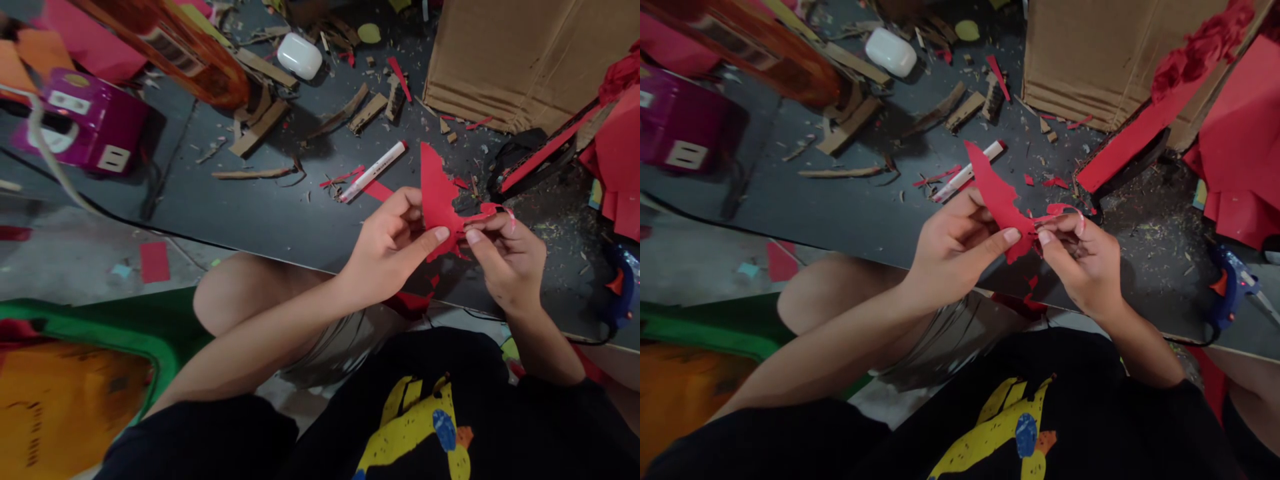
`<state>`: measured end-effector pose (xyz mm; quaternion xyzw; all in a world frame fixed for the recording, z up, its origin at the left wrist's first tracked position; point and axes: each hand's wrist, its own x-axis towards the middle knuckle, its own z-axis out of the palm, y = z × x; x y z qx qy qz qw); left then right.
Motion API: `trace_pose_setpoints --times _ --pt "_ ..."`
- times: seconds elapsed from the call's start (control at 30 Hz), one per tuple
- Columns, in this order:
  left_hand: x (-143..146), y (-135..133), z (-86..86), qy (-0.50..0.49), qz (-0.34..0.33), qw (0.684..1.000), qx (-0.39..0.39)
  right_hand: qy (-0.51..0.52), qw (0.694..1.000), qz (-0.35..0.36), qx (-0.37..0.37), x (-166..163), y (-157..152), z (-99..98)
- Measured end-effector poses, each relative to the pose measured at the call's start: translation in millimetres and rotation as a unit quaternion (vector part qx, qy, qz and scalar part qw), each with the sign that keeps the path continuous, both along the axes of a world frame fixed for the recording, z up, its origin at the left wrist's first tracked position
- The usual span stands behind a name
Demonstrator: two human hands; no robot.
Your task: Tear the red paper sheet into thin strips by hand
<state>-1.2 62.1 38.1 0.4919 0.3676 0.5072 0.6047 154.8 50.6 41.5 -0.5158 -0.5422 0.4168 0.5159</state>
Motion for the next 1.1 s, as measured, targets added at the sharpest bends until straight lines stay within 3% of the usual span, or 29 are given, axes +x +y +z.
trace_pose_setpoints --times 0.4,0.73,0.93,1.1 --pt "-6 4 -0.2 0.018 0.074 0.997 0.032 0.035 0.999 -0.006 -0.009 6 2 -2.0" --pt "-12 11 -8.3 -0.013 0.156 0.988 -0.011 0.067 0.997 -0.025 -0.028 12 5 -8.5" --pt "-12 14 -4.3 -0.054 0.136 0.988 -0.042 0.109 0.993 -0.002 -0.050 7 4 -9.1" --pt "-11 13 -9.1 -0.027 0.099 0.993 -0.057 0.085 0.993 0.020 -0.075 2 6 -12.7"
